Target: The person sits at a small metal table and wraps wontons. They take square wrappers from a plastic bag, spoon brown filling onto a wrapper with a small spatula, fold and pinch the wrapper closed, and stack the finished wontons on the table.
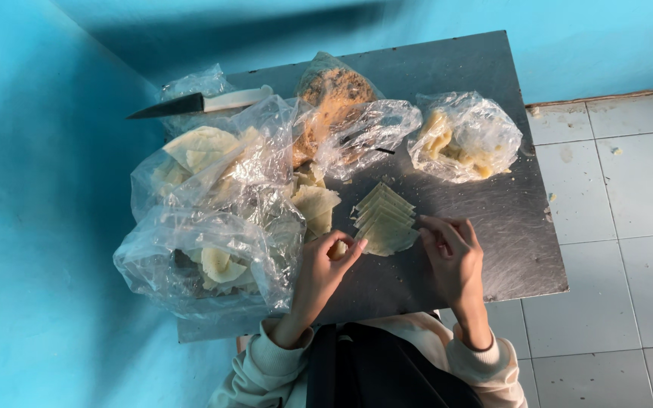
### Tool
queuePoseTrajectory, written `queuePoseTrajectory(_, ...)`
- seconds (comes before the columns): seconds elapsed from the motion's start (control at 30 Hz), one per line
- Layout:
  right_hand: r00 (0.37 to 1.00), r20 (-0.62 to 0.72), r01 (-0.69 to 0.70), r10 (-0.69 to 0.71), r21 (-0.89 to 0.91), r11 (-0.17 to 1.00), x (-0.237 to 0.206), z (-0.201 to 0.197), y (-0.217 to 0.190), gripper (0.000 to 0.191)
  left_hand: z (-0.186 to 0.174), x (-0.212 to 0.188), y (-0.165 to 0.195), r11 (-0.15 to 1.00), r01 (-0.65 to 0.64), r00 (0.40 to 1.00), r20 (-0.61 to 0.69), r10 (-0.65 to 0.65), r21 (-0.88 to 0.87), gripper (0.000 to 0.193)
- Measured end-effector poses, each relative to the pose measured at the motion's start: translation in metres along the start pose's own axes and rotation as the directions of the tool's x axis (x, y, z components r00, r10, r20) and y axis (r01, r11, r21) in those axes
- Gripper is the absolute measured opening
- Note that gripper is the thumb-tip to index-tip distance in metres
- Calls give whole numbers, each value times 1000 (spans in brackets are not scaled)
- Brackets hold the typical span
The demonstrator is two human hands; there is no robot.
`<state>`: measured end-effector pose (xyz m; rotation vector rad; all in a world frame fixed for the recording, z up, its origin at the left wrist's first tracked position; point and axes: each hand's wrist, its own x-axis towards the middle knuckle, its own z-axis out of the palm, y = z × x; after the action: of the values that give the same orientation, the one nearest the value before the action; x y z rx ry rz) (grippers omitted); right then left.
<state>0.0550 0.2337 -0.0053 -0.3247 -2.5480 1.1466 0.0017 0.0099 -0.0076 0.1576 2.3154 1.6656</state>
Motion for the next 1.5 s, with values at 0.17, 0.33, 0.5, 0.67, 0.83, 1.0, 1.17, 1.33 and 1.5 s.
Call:
queuePoseTrajectory(0.17,995,91,25,-43,190,981,-4,-3,-27,25,14,2,2,586,175,983,114,-140,-791,19)
queuePoseTrajectory(0.33,960,125,206,-248,278,938,4,-18,-79,39,29,6,37,-15,73,994,74,-84,-997,24)
queuePoseTrajectory(0.5,910,95,367,-403,269,891,32,-36,-110,53,26,12,81,-262,52,999,54,-2,-964,30)
queuePoseTrajectory(0.67,995,-83,65,-52,166,984,37,-35,-105,21,34,5,94,25,34,999,34,8,-999,48)
queuePoseTrajectory(0.83,964,-168,-35,208,694,719,22,-11,-80,20,45,0,81,32,201,959,203,198,-979,52)
queuePoseTrajectory(1.0,956,-164,-46,243,734,677,21,7,-63,19,53,0,78,138,156,931,192,310,-978,61)
queuePoseTrajectory(1.17,965,-264,112,2,416,903,25,4,-66,26,56,4,76,203,139,934,197,299,-969,59)
queuePoseTrajectory(1.33,935,-352,183,-46,365,913,29,0,-75,42,55,3,68,259,80,938,161,307,-962,58)
queuePoseTrajectory(1.5,934,-344,212,-93,327,921,12,0,-81,30,51,3,65,267,40,954,116,276,-963,61)
